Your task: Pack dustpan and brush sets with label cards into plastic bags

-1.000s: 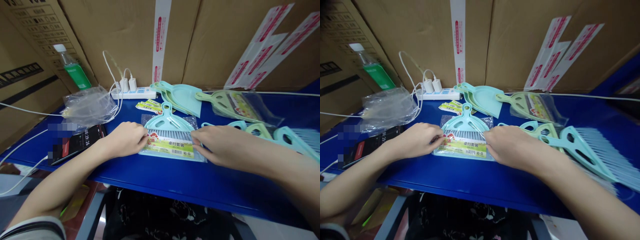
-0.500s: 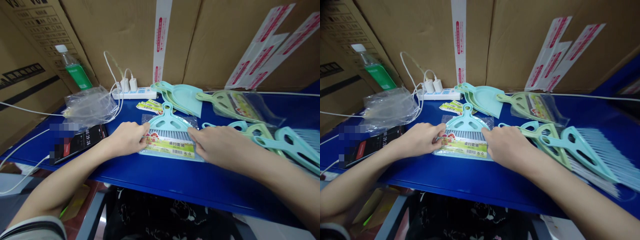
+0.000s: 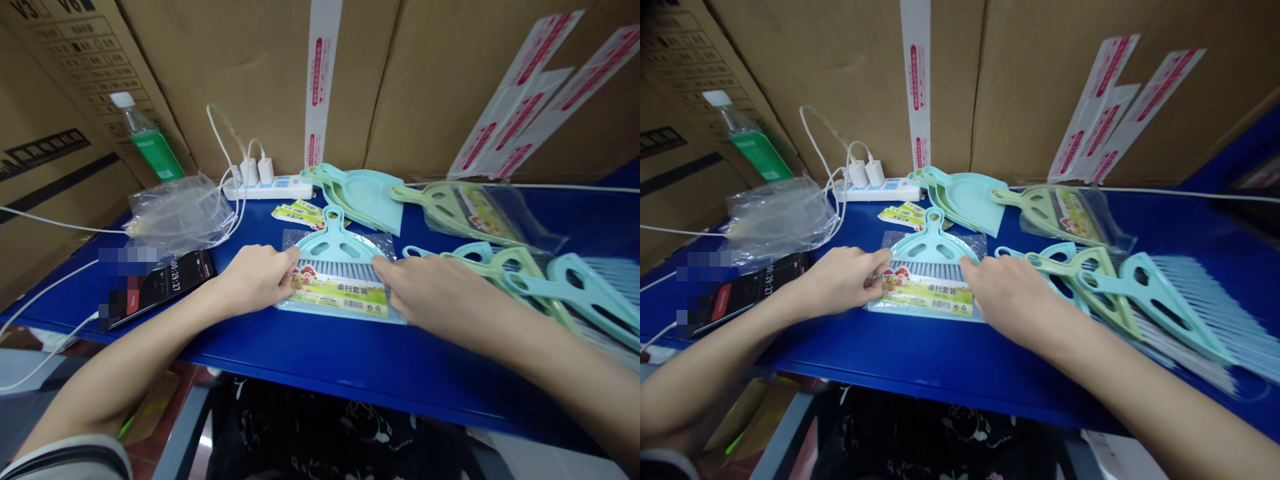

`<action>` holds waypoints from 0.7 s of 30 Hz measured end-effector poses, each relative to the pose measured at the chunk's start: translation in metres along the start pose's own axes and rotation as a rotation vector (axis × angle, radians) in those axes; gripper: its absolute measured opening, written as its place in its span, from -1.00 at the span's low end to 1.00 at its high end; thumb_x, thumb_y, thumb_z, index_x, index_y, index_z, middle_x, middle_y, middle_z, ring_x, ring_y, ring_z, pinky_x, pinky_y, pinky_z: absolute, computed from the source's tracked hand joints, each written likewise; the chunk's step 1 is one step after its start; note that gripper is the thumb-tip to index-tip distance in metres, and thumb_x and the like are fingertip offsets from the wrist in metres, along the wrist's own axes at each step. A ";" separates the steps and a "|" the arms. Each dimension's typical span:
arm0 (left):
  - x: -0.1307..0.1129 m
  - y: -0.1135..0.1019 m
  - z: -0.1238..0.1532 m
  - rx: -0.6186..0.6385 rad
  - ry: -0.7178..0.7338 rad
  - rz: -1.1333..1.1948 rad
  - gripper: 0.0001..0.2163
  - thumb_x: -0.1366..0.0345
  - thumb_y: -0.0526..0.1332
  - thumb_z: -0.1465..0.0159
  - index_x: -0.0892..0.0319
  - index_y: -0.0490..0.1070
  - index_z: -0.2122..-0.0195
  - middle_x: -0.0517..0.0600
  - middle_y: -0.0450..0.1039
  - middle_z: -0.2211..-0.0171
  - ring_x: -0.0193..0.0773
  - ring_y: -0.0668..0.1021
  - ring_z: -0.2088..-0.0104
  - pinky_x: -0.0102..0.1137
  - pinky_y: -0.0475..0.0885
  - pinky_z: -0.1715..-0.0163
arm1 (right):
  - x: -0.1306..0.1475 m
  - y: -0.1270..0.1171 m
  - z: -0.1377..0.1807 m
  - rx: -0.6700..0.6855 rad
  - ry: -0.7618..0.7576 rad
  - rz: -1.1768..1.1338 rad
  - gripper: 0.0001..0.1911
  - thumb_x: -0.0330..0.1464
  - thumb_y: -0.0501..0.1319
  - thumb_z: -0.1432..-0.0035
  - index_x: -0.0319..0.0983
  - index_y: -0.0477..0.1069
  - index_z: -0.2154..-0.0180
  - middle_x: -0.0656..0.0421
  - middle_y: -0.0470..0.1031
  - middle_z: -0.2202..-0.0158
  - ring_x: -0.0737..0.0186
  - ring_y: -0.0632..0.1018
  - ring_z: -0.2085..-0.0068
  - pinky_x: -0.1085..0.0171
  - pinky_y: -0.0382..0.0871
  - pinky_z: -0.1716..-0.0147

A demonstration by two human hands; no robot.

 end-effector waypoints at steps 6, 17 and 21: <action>0.001 0.003 -0.001 0.017 -0.017 0.001 -0.85 0.30 0.07 -0.23 0.21 0.40 0.31 -0.01 0.44 0.57 -0.16 0.50 0.54 -0.36 0.04 0.58 | -0.004 -0.001 0.001 0.036 0.014 -0.016 -0.78 -0.51 0.01 -0.08 -0.28 0.39 0.29 0.10 0.49 0.54 0.22 0.47 0.56 0.27 -0.17 0.64; 0.000 0.005 -0.001 0.029 -0.014 -0.020 -0.80 0.25 0.02 -0.29 0.21 0.39 0.28 0.02 0.51 0.51 -0.13 0.55 0.49 -0.36 0.12 0.57 | -0.010 -0.005 0.002 0.116 0.075 -0.038 -0.75 -0.52 -0.02 -0.14 -0.30 0.40 0.24 0.12 0.46 0.56 0.25 0.40 0.60 0.27 -0.13 0.65; 0.000 0.007 -0.001 0.059 -0.026 -0.013 -0.78 0.24 0.01 -0.31 0.22 0.39 0.25 0.03 0.52 0.50 -0.11 0.56 0.48 -0.35 0.20 0.55 | -0.012 -0.007 0.003 0.100 0.081 -0.032 -0.72 -0.52 -0.02 -0.14 -0.30 0.42 0.21 0.12 0.45 0.57 0.23 0.40 0.61 0.27 -0.14 0.66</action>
Point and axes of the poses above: each hand's wrist, its own z-axis away from the middle knuckle, its own y-axis out of the palm, x = y × z, the point moved 8 cm from there along -z, towards the middle knuckle
